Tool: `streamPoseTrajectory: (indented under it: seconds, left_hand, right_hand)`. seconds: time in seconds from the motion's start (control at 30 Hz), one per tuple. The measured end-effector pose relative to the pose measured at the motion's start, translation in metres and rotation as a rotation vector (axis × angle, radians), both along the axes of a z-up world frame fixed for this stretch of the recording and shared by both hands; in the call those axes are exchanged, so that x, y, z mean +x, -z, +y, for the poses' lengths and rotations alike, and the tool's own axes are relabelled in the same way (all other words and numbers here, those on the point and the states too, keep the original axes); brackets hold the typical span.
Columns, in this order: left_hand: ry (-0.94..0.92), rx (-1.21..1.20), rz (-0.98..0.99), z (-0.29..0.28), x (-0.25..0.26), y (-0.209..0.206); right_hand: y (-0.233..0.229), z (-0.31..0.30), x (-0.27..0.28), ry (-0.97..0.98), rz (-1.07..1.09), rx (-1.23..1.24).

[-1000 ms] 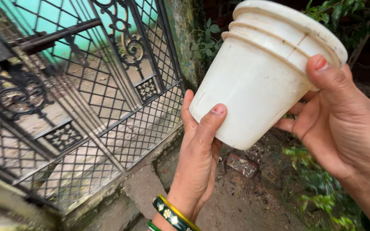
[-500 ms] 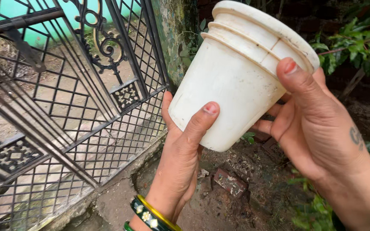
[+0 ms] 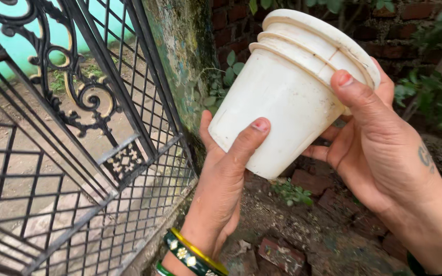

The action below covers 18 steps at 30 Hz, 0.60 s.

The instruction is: The person waters plants in a garden by pouring water from a small plastic container onto the base of several plants.

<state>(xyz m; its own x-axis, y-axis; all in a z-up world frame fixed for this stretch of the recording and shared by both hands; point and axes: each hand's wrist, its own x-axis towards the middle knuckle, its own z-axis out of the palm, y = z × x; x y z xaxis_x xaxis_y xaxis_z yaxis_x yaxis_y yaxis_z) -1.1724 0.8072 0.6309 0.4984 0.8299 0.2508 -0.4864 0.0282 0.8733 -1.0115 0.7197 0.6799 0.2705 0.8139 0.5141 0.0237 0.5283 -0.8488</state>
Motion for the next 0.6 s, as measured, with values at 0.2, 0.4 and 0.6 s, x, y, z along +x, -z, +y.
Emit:
streamPoseTrajectory:
  seconds: [0.2, 0.4, 0.6]
  left_hand:
    - [0.048, 0.01, -0.001, 0.103, -0.018, -0.009]
    - [0.086, 0.0, -0.009, 0.168, -0.022, 0.002]
    - [0.096, 0.049, 0.02, 0.213, -0.013, 0.004]
  right_hand:
    - [-0.007, 0.094, -0.027, 0.108, 0.075, -0.07]
    - [0.0, 0.166, -0.031, 0.194, 0.115, -0.124]
    - [-0.002, 0.217, -0.029, 0.168, 0.146, -0.079]
